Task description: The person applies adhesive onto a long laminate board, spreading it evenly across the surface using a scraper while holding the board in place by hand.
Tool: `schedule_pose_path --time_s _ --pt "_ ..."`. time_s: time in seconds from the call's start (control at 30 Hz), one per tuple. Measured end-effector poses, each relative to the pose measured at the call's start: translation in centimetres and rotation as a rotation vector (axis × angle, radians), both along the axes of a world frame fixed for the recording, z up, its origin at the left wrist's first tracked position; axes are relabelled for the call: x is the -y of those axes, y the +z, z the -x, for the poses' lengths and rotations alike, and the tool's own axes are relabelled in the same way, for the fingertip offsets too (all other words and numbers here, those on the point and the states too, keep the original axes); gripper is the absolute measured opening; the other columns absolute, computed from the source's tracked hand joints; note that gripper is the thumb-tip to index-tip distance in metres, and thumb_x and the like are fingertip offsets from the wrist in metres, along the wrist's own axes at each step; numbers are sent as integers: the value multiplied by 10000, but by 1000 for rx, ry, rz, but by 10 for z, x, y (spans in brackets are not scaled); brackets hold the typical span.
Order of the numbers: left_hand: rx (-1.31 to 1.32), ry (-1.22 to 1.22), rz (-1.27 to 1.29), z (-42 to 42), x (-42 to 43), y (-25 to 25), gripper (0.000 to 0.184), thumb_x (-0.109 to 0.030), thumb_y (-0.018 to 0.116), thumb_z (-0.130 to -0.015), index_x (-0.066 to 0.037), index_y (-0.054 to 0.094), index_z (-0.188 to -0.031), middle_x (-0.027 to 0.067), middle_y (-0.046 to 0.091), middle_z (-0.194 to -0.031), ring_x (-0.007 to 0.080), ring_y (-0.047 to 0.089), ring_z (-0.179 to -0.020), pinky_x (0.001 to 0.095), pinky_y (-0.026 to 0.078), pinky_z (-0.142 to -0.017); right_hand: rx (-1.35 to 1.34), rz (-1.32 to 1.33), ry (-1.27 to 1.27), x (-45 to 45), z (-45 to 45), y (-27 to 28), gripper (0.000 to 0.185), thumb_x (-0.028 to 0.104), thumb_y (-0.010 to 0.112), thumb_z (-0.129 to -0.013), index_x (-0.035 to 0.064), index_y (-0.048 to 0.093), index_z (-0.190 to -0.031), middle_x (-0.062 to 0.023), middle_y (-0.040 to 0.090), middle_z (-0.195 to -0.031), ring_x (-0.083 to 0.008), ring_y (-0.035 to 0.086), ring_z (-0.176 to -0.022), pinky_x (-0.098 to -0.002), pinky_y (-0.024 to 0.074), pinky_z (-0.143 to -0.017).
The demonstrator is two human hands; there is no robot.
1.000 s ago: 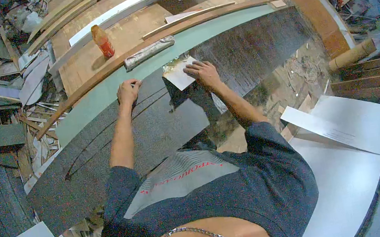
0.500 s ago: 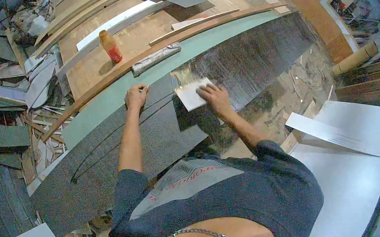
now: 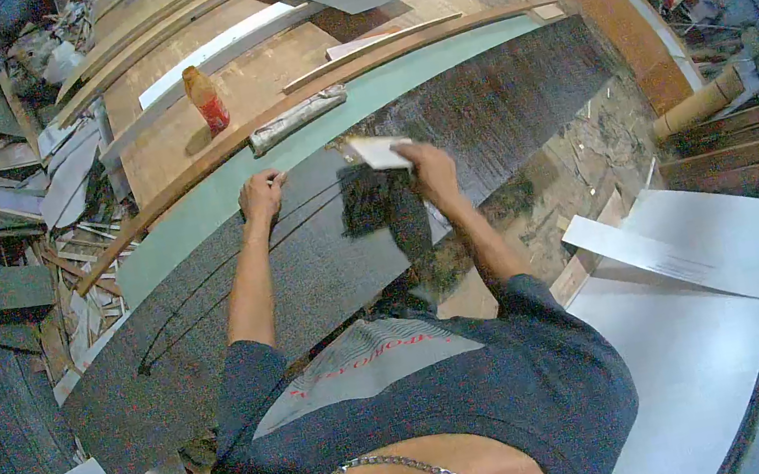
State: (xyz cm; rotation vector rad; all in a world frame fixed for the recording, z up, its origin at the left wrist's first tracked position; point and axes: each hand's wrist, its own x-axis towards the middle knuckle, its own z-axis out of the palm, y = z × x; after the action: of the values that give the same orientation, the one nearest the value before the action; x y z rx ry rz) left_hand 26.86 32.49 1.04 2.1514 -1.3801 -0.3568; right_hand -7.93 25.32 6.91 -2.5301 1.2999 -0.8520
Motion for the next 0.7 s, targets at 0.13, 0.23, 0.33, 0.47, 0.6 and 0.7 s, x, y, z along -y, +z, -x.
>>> schedule_pose_path --time_s 0.13,0.23,0.33,0.47,0.6,0.7 --pt "-1 -9 9 2 0 0 227 -379 687 -876 -174 752 -951 149 727 -941 373 678 -923 484 525 -802 -137 -1 -97 59 -13 -7 401 104 630 -797 196 694 -1182 -82 698 -1154 -321 660 -1031 -414 526 -851" --pt "1 3 -4 4 -1 8 209 -351 690 -874 -160 747 -935 148 723 -952 384 671 -927 486 520 -805 -229 77 -101 82 -23 -19 416 109 626 -791 219 682 -1188 -56 700 -1142 -302 665 -994 -435 527 -827" --pt "-9 21 -32 3 -1 13 208 -347 691 -872 -156 746 -935 148 723 -948 380 671 -930 483 520 -810 -272 76 -64 90 -31 -28 390 97 600 -808 218 700 -1165 -50 704 -1138 -293 667 -993 -415 530 -826" --pt "-51 -12 9 -1 -2 7 214 -352 697 -865 -155 746 -934 169 718 -960 385 664 -958 490 515 -824 -360 -48 153 89 -30 -25 337 98 576 -832 218 741 -1100 -48 716 -1104 -291 677 -980 -395 543 -809" --pt "-35 -21 -14 -6 4 -8 264 -410 680 -873 -169 744 -958 173 716 -967 397 657 -965 507 506 -829 -474 -119 299 77 -19 3 354 90 591 -818 241 748 -1097 -56 718 -1099 -294 680 -996 -408 554 -809" --pt "-15 27 -75 0 3 3 271 -422 670 -882 -176 742 -968 170 716 -972 389 657 -965 508 504 -832 -535 -184 317 63 0 1 394 67 603 -797 249 738 -1119 -50 714 -1121 -296 677 -1010 -415 555 -822"
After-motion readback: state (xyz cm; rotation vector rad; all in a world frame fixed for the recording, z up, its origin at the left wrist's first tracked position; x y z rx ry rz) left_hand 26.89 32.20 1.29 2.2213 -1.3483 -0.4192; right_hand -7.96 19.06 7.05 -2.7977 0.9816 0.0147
